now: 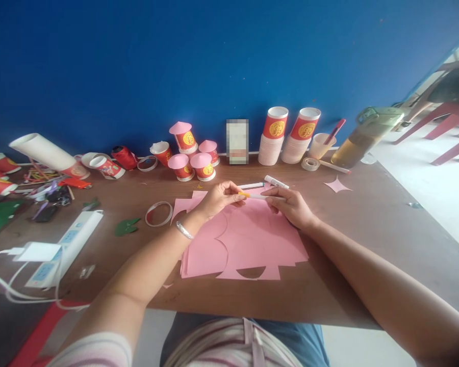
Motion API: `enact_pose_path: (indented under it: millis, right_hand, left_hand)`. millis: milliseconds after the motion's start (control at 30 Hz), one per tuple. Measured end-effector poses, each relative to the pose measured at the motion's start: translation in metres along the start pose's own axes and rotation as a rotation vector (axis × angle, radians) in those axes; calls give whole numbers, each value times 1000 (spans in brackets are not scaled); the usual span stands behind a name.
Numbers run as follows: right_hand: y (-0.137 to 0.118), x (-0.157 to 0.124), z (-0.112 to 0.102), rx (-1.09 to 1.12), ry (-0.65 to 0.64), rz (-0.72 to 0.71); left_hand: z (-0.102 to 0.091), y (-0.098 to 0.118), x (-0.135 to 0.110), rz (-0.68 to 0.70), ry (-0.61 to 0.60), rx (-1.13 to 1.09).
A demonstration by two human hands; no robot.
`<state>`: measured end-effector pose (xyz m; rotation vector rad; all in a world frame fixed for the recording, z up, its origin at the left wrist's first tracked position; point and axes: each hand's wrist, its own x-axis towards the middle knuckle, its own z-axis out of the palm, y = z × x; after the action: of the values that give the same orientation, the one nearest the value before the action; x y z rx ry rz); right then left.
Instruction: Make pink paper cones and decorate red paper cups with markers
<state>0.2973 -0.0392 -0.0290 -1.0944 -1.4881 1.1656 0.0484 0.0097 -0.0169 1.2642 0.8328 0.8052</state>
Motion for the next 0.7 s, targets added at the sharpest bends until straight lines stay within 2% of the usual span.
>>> enact_pose_path:
  millis: [200, 267, 333, 400, 500, 567, 700]
  right_hand:
    - [-4, 4, 0, -115, -2, 4]
    - [1, 9, -2, -267, 17, -88]
    - [8, 14, -6, -509, 33, -235]
    - [16, 19, -10, -749, 65, -335]
    - [26, 23, -16, -965, 70, -383]
    - [28, 26, -18, -1045, 44, -374]
    - [25, 33, -16, -1228, -30, -347]
  left_hand:
    - [1, -2, 2, 83, -33, 157]
    - [-1, -3, 6, 162, -5, 315]
    - [-7, -2, 9, 252, 55, 510]
    - [-16, 1, 8, 281, 120, 653]
    - [-32, 10, -2, 292, 124, 820]
    - [-41, 15, -15, 295, 79, 906]
    - [-50, 21, -42, 294, 34, 1077]
